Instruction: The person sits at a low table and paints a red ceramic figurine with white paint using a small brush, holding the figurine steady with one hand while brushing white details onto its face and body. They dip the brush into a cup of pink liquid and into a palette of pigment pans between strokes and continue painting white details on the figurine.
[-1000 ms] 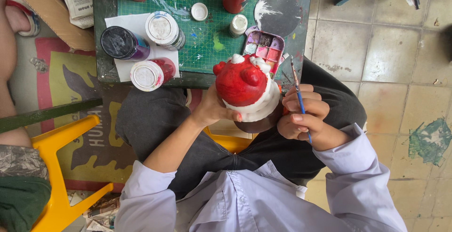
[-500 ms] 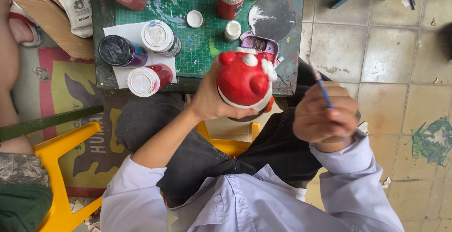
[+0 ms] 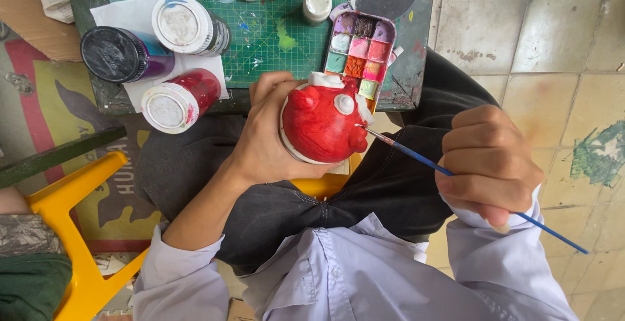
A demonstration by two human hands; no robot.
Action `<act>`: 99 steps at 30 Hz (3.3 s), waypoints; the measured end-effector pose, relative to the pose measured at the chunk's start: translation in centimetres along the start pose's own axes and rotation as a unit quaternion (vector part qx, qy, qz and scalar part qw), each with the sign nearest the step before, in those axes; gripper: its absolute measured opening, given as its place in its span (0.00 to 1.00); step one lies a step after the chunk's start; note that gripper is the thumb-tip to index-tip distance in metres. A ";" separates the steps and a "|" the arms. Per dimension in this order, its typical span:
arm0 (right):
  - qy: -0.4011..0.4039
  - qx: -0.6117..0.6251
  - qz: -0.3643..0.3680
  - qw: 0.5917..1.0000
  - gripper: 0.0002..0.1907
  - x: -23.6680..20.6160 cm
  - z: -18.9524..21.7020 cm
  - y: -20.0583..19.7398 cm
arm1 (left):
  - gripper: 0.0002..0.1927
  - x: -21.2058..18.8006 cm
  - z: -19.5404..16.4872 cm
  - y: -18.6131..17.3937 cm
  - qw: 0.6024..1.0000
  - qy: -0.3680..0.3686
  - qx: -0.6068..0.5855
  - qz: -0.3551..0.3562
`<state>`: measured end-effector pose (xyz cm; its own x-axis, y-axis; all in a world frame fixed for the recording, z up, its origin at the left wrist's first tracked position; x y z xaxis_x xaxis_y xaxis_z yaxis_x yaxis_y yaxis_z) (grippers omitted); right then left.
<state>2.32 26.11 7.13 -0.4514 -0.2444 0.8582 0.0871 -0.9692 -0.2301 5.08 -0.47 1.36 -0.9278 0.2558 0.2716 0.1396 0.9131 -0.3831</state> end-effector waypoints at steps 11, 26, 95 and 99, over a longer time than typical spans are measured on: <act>0.023 0.014 0.038 0.999 0.25 0.5 -0.8 0.3 | 0.49 0.1 -0.1 -0.1 1.000 -0.002 0.009 0.000; 0.119 0.057 -0.096 0.987 0.23 -0.5 -2.4 -0.3 | 0.51 0.0 0.0 0.2 1.000 0.007 0.004 0.011; 0.081 -0.025 0.077 0.993 0.23 3.4 0.3 0.1 | 0.52 0.0 -0.1 0.5 0.996 -0.004 0.087 0.013; 0.064 0.001 0.149 0.987 0.23 3.7 0.4 0.3 | 0.52 -0.1 -0.1 0.5 0.996 -0.001 0.091 0.011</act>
<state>1.05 24.95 10.42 -0.5138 -0.5126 0.6879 0.2348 -0.8553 -0.4619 5.25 0.01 1.25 -0.9262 0.2741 0.2589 0.0956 0.8350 -0.5419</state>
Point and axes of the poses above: each hand's wrist, its own x-axis towards the middle knuckle, its own y-axis out of the palm, z = x × y, the point moved 1 cm from there along x, towards the middle knuckle, and after that the axes turned 2 degrees about -z, right-handed, at the moved point
